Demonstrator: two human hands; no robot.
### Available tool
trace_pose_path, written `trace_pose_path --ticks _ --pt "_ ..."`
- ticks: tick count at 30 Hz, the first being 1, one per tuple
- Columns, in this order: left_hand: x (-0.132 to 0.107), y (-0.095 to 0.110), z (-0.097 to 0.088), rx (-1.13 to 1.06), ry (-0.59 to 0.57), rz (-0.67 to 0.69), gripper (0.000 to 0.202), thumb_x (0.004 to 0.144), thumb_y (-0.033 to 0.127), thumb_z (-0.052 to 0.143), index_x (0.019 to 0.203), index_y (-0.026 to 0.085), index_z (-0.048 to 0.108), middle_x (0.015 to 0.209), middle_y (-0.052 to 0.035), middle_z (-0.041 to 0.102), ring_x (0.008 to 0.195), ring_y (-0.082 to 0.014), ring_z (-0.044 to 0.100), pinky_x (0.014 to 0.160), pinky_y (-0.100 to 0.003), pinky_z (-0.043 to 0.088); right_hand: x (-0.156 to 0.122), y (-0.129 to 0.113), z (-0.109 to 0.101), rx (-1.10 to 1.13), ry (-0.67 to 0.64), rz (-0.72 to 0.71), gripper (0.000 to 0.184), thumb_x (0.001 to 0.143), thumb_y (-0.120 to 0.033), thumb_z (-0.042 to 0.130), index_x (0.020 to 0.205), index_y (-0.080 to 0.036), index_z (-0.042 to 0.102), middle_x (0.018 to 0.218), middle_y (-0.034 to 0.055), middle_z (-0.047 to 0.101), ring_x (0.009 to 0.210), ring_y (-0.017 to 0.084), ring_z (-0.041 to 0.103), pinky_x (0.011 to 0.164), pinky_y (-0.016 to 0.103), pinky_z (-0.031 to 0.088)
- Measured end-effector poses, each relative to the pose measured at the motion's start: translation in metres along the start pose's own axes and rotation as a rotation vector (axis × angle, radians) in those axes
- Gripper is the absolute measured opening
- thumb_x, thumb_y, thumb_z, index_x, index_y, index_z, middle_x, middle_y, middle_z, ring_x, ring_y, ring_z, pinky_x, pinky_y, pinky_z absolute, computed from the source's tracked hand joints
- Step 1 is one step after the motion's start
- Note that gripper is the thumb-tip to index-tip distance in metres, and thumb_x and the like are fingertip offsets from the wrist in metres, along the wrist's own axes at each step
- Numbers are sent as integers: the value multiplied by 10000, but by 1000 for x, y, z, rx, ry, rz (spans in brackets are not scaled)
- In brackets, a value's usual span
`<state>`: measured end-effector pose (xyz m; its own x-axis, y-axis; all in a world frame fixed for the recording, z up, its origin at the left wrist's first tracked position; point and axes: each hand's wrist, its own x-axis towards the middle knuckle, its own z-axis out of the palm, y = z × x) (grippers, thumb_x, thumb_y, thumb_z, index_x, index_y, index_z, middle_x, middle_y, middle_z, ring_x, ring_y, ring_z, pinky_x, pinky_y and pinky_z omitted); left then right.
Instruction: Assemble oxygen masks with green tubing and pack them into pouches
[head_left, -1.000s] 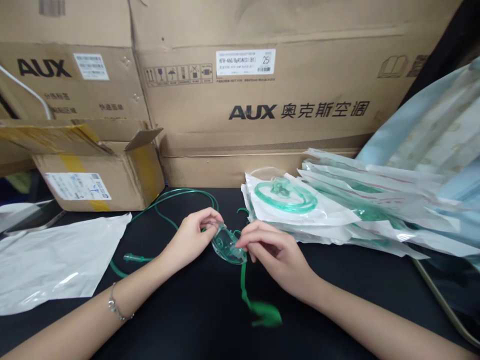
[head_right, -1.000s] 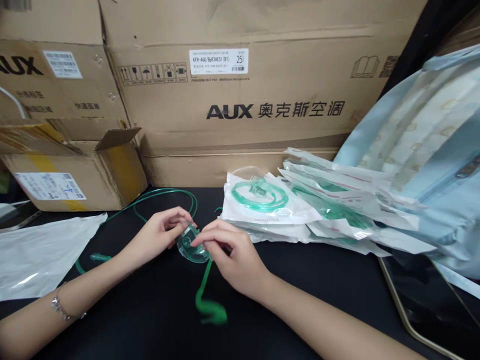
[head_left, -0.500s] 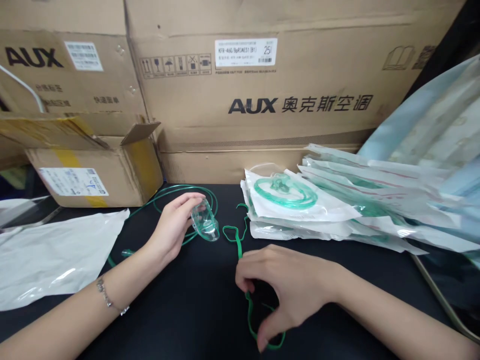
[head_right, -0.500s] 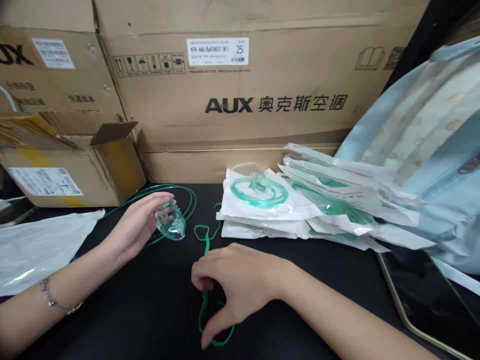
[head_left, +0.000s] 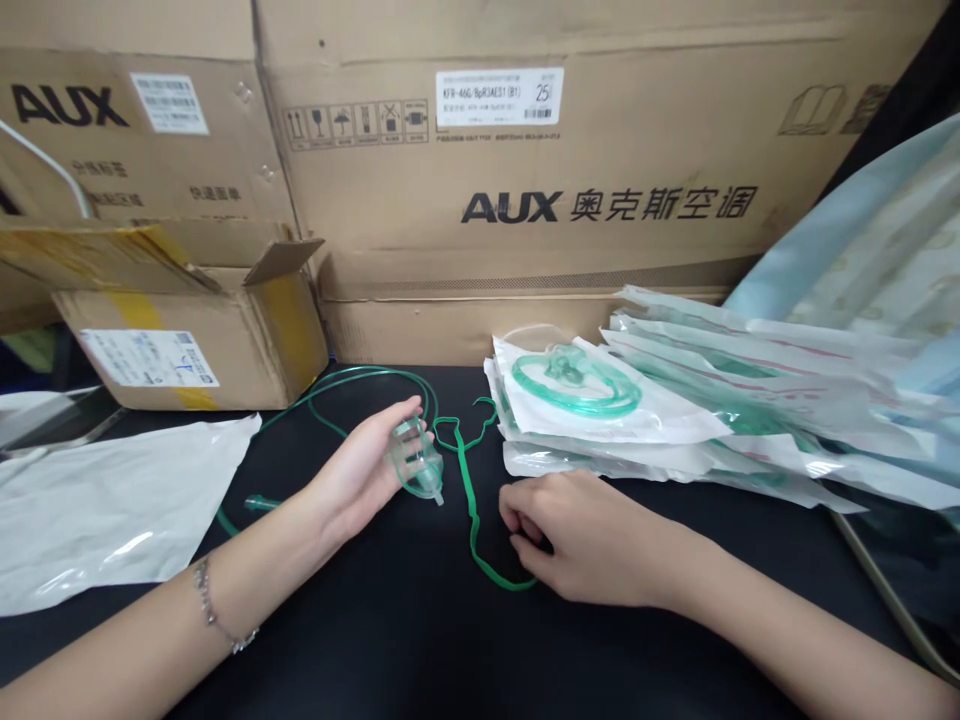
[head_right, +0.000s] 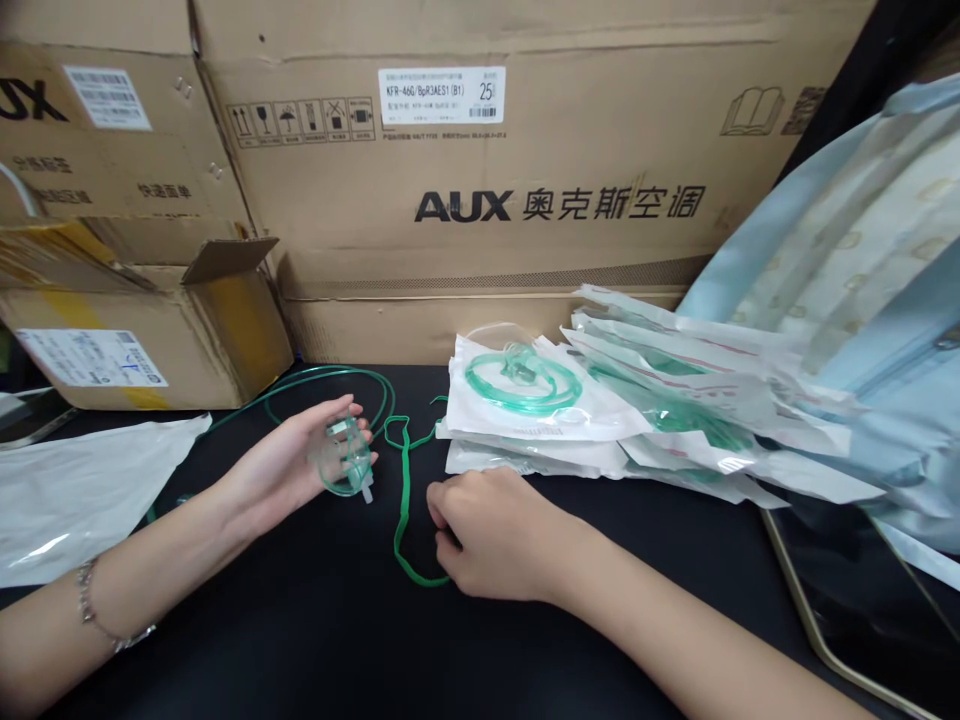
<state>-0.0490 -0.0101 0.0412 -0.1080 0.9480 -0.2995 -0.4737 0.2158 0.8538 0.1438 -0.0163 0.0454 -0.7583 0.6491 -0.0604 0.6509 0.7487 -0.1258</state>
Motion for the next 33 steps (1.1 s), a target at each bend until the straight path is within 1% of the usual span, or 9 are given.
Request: trace_pose_path --ticks 3,7,10,13,16,20,23,26,33 --pt "-4 2 1 36 -100 -14 93 738 65 551 767 115 623 698 -28 603 605 -111 590 581 -224 504 2 3 2 68 26 -49 145 779 -73 419 723 -168 513 710 20 592 603 119 524 541 227 339" --pt "-2 0 -1 82 -190 -9 82 765 104 565 756 99 646 748 -51 632 692 -116 609 647 -205 502 1 0 4 122 127 10 123 865 -173 391 811 -170 501 726 31 590 598 133 534 518 235 340" --pt "1 -3 -4 94 -228 -8 111 803 193 554 753 122 622 833 -73 643 795 -170 618 683 -307 530 -3 -3 7 58 104 166 181 833 -284 478 693 -173 505 582 22 544 496 143 508 458 246 285" --pt "0 -6 -4 163 -325 -53 155 809 282 555 764 140 598 818 -68 628 783 -199 612 645 -407 541 -4 -1 11 67 67 182 178 786 -188 508 610 -176 487 563 16 538 486 132 506 448 238 266" --pt "-5 -8 -3 218 -389 -38 212 800 351 560 772 144 599 768 -50 608 732 -169 601 642 -361 538 1 2 14 263 174 116 162 818 -138 449 665 -175 488 612 5 568 536 111 527 490 217 341" --pt "-8 -8 -2 218 -476 -6 157 778 308 593 852 170 596 820 -29 608 810 -154 599 742 -334 517 9 2 14 635 248 152 159 878 -216 389 749 -177 474 582 -32 558 404 61 478 408 176 383" --pt "-8 -7 -2 266 -465 -14 219 751 273 623 945 192 565 862 -26 623 828 -158 610 759 -337 509 12 0 17 796 347 164 122 860 -245 429 776 -176 483 586 -42 517 402 52 473 364 156 425" --pt "-8 -8 -3 381 -415 15 311 733 326 641 995 198 533 904 -39 633 838 -170 615 732 -336 512 13 -2 19 887 487 132 71 819 -232 492 828 -173 530 644 -24 508 497 68 499 380 157 483" --pt "-8 -11 -1 503 -392 127 352 746 421 595 1001 200 496 880 -47 644 809 -187 632 611 -283 520 12 -2 19 698 726 62 96 772 -193 562 759 -171 655 757 41 599 601 106 545 447 193 499"
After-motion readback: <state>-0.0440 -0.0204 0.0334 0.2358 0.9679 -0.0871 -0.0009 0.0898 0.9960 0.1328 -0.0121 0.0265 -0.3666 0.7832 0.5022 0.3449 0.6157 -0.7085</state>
